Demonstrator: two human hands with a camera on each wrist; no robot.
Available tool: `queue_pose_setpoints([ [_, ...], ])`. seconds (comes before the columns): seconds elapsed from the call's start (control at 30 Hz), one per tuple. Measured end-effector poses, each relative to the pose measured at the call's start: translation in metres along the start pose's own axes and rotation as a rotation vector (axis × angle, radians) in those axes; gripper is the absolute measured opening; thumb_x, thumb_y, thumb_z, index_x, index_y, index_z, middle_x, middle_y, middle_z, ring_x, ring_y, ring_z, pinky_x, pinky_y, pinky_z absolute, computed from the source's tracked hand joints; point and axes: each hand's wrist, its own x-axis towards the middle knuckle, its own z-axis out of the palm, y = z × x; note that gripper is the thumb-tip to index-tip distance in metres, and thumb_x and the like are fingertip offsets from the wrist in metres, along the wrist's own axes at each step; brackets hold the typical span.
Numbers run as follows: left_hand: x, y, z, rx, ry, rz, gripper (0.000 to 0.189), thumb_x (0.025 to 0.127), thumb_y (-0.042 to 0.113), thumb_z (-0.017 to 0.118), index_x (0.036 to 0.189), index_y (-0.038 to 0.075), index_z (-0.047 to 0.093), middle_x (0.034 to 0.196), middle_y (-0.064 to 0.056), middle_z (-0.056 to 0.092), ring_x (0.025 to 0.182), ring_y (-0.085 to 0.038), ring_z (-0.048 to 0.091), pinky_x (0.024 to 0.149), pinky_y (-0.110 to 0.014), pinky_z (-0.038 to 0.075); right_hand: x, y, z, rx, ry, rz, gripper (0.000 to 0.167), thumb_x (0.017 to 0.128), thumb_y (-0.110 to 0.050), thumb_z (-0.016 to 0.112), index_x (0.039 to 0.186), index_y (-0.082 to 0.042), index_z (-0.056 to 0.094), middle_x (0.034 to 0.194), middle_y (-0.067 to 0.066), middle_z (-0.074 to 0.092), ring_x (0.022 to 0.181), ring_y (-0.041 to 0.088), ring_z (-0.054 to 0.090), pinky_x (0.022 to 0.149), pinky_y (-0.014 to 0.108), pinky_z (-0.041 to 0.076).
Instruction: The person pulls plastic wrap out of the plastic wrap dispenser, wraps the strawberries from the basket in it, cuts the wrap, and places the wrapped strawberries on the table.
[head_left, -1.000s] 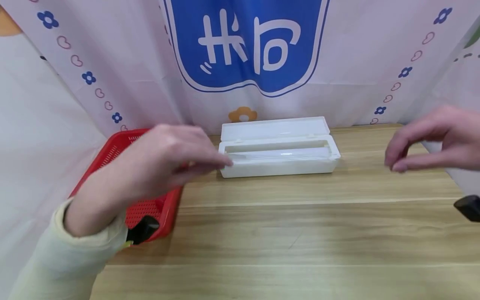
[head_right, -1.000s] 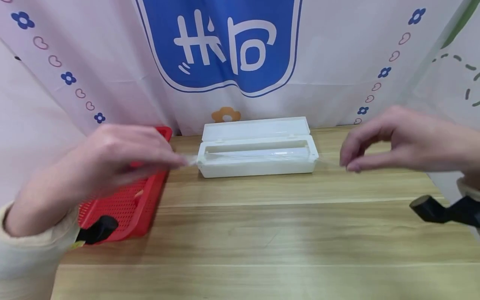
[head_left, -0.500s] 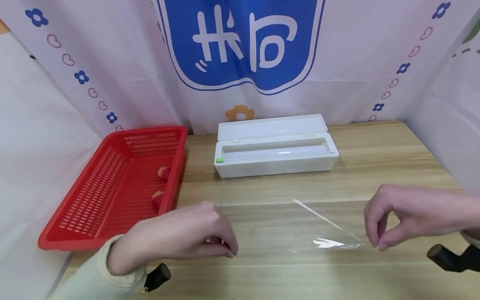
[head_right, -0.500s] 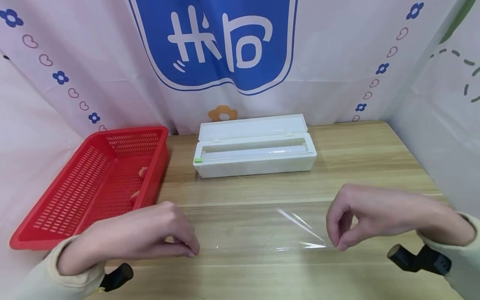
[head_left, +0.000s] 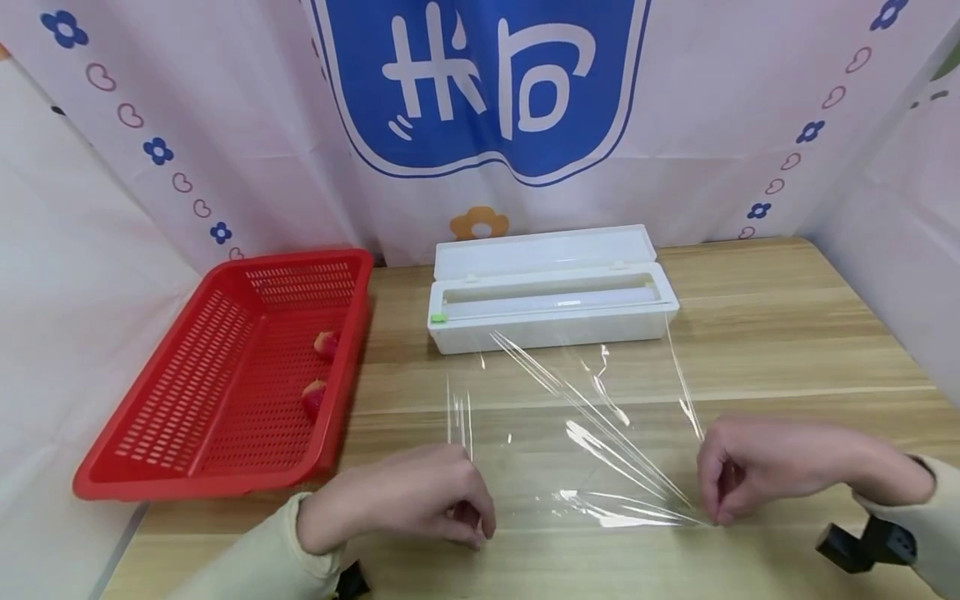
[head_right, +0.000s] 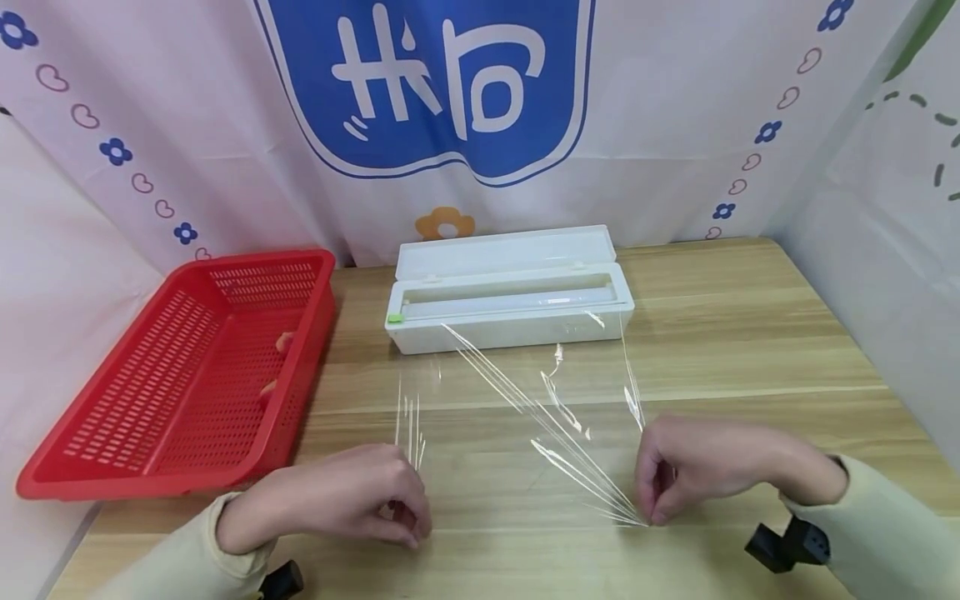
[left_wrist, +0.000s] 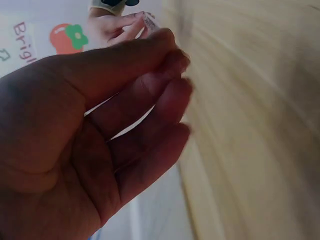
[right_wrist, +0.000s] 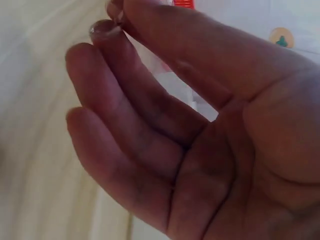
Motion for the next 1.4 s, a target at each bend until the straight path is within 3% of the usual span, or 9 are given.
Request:
queue_pose_setpoints([
  [0.17,0.003,-0.007,0.016,-0.004,-0.016,-0.093,0.012,0.083,0.027,0.080,0.075,0.023,0.071,0.064,0.019,0.060,0.057,0.018,0.038,0.054,0.000,0.035,0.006,0.013,0.008,0.023,-0.014,0.044,0.005,0.084,-0.010,0.074,0.084,-0.014,0.077,0.070,0.002,0.073,0.060,-0.016,0.048,0.045,0.013,0.045],
  [0.37,0.006,-0.016,0.031,-0.028,-0.028,-0.119,0.013,0.082,0.025,0.080,0.073,0.023,0.072,0.065,0.018,0.062,0.057,0.016,0.042,0.056,-0.001,0.038,0.011,0.024,0.016,0.021,0.012,0.034,0.005,0.083,-0.010,0.074,0.083,-0.014,0.076,0.068,0.000,0.072,0.058,-0.015,0.046,0.045,0.010,0.043],
  [0.5,0.006,-0.020,0.039,-0.030,-0.025,-0.139,0.013,0.081,0.023,0.082,0.072,0.022,0.072,0.065,0.018,0.062,0.057,0.014,0.043,0.056,-0.001,0.038,0.015,0.029,0.021,-0.002,0.054,0.047,0.008,0.083,-0.008,0.074,0.083,-0.016,0.076,0.069,-0.003,0.071,0.059,-0.014,0.049,0.046,0.014,0.047],
  [0.83,0.010,-0.023,0.046,0.095,0.030,-0.173,0.017,0.078,0.026,0.083,0.069,0.025,0.068,0.061,0.020,0.054,0.058,0.009,0.041,0.054,-0.005,0.033,0.020,0.034,0.025,-0.078,0.141,0.084,0.004,0.085,-0.016,0.074,0.085,-0.020,0.072,0.073,-0.013,0.066,0.064,-0.011,0.051,0.051,0.017,0.049],
  [1.13,0.013,-0.025,0.050,0.088,0.028,-0.217,0.020,0.078,0.026,0.083,0.068,0.025,0.065,0.059,0.019,0.050,0.056,0.009,0.041,0.052,-0.006,0.033,0.019,0.039,0.027,-0.059,0.134,0.046,0.009,0.085,-0.014,0.075,0.091,-0.018,0.069,0.077,-0.011,0.067,0.069,-0.009,0.057,0.056,0.019,0.054],
  [1.4,0.012,-0.029,0.048,0.050,0.001,-0.240,0.026,0.068,0.028,0.088,0.069,0.023,0.063,0.060,0.016,0.051,0.056,0.008,0.040,0.052,-0.007,0.032,0.017,0.043,0.028,-0.088,0.152,0.008,0.009,0.083,-0.014,0.075,0.086,-0.020,0.069,0.077,-0.010,0.068,0.067,-0.010,0.055,0.053,0.018,0.052],
])
